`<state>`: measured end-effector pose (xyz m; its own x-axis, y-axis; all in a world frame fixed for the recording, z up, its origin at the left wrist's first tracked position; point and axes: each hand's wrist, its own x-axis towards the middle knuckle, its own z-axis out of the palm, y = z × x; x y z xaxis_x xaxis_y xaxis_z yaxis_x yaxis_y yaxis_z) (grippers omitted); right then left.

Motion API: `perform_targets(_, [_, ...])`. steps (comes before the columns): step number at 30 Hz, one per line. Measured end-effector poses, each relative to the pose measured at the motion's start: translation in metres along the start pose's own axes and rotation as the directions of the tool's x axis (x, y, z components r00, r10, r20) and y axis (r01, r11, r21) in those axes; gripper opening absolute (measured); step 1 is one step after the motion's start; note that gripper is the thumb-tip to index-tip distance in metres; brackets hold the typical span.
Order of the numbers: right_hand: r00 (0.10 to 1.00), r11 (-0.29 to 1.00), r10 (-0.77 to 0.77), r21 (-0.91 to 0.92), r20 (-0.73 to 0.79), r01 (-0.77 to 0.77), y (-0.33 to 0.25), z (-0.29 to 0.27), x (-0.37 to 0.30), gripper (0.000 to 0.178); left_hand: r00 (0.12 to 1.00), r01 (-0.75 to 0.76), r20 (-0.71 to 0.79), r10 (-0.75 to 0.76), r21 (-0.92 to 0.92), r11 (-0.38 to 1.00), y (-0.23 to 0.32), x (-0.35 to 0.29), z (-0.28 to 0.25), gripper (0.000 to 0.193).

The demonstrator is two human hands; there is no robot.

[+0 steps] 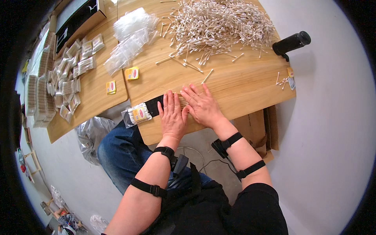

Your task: Arranging and packaging cotton swabs into small plastic bags.

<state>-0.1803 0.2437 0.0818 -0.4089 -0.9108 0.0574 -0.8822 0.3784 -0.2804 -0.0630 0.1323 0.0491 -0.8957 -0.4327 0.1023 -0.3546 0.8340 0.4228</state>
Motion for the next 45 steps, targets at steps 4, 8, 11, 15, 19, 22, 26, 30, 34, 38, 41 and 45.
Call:
perform_targets(4, [1.0, 1.0, 0.024, -0.009, -0.018, -0.024, -0.002, 0.0, 0.0, 0.058, 1.0, 0.003, 0.019, -0.004, 0.027, 1.0, 0.001, 0.0, 0.0, 0.064])
perform_targets(8, [0.997, 0.993, 0.075, -0.086, -0.031, -0.077, -0.006, 0.002, 0.0, 0.061, 1.0, 0.013, 0.014, -0.013, 0.009, 1.0, 0.003, 0.001, 0.0, 0.063])
perform_targets(11, [0.995, 0.993, 0.081, -0.076, -0.052, -0.085, -0.01, 0.004, 0.002, 0.061, 1.0, 0.011, -0.017, -0.011, 0.015, 1.0, -0.001, -0.002, 0.002, 0.062])
perform_targets(15, [0.997, 0.997, 0.054, -0.043, -0.061, -0.057, -0.01, 0.004, 0.005, 0.057, 0.999, 0.003, -0.04, -0.004, -0.005, 1.0, -0.001, -0.002, 0.002, 0.062])
perform_targets(19, [0.999, 0.999, -0.016, -0.029, -0.04, 0.015, -0.001, -0.003, 0.004, 0.055, 0.999, 0.026, -0.019, -0.026, -0.039, 0.999, 0.002, 0.0, -0.001, 0.061])
perform_targets(22, [0.996, 0.996, -0.084, 0.003, -0.029, 0.084, 0.003, -0.004, -0.001, 0.054, 1.0, 0.02, -0.01, -0.02, -0.011, 1.0, 0.002, 0.002, 0.0, 0.061])
perform_targets(26, [0.995, 0.995, 0.085, 0.06, -0.048, -0.082, -0.003, -0.006, -0.017, 0.06, 1.0, 0.013, -0.001, -0.013, 0.011, 1.0, -0.001, 0.0, -0.002, 0.061])
perform_targets(30, [0.989, 0.99, 0.142, -0.018, -0.036, -0.143, -0.014, -0.005, -0.03, 0.068, 1.0, 0.001, -0.01, -0.001, -0.011, 1.0, 0.002, 0.001, -0.001, 0.058])
perform_targets(34, [0.98, 0.98, 0.194, -0.024, -0.05, -0.196, -0.025, 0.005, -0.024, 0.069, 1.0, 0.0, -0.007, 0.0, -0.067, 0.998, 0.002, 0.0, -0.006, 0.056])
perform_targets(38, [0.984, 0.983, 0.174, -0.056, -0.045, -0.177, -0.028, 0.011, -0.017, 0.068, 0.999, -0.022, 0.03, 0.023, -0.027, 0.999, 0.001, -0.001, -0.007, 0.055])
perform_targets(41, [0.984, 0.983, 0.171, -0.052, -0.054, -0.174, -0.031, 0.011, -0.015, 0.065, 0.999, -0.034, -0.005, 0.034, 0.011, 0.999, -0.001, -0.002, -0.003, 0.057])
perform_targets(45, [0.984, 0.984, 0.167, -0.05, -0.055, -0.17, -0.033, 0.009, -0.021, 0.06, 0.999, -0.027, 0.044, 0.026, 0.006, 1.0, 0.002, -0.001, -0.006, 0.059])
